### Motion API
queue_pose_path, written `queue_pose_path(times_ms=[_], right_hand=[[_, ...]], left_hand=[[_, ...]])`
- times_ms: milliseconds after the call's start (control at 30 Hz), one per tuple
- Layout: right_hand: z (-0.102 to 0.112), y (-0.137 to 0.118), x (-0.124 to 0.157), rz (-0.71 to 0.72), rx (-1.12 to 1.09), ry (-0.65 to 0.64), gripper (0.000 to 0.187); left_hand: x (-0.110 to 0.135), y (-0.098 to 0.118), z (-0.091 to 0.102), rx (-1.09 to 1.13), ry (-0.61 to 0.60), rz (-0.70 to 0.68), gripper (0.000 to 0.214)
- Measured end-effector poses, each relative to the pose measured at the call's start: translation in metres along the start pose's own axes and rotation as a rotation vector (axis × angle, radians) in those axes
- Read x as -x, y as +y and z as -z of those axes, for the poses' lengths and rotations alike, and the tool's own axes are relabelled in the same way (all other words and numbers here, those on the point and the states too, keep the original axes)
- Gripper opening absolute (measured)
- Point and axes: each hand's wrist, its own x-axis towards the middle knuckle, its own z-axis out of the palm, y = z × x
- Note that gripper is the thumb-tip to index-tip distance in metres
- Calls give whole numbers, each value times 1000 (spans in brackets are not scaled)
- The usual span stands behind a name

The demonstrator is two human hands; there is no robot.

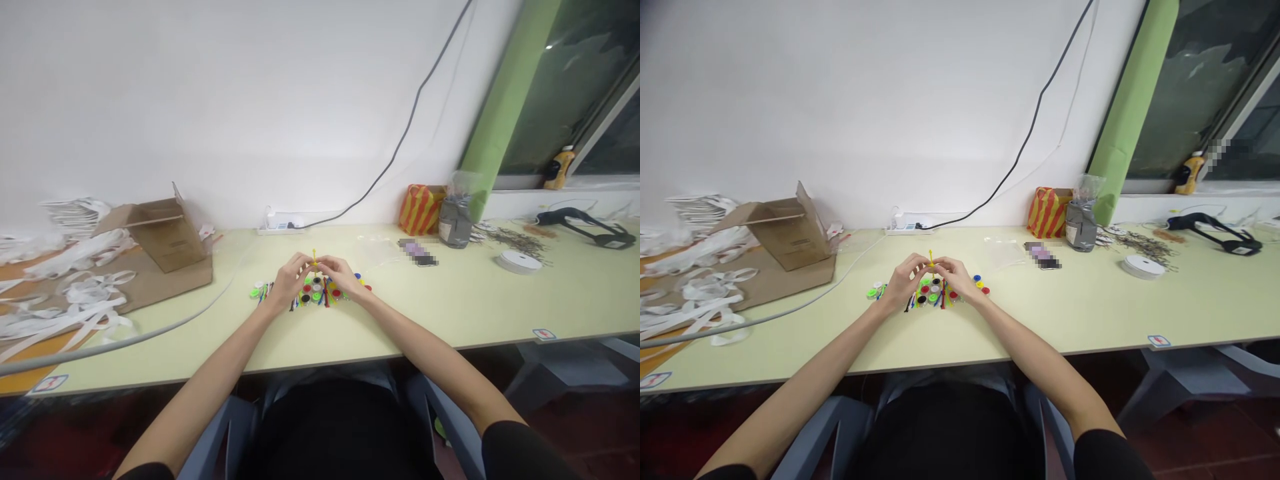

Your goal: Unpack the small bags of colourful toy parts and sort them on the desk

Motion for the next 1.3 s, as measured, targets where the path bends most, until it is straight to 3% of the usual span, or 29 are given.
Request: queue_pose_path(times_ms=[367,667,1300], right_hand=[[-4,-8,5,-53,-127,-2,47],[-7,-20,7,-48,-126,-81,39],[-5,-18,6,-103,-85,-101,36]], left_hand=[[-1,15,6,19,-92,-23,21],[1,3,1,1,-140,86,19],[2,6,3,-60,-175,62,22]])
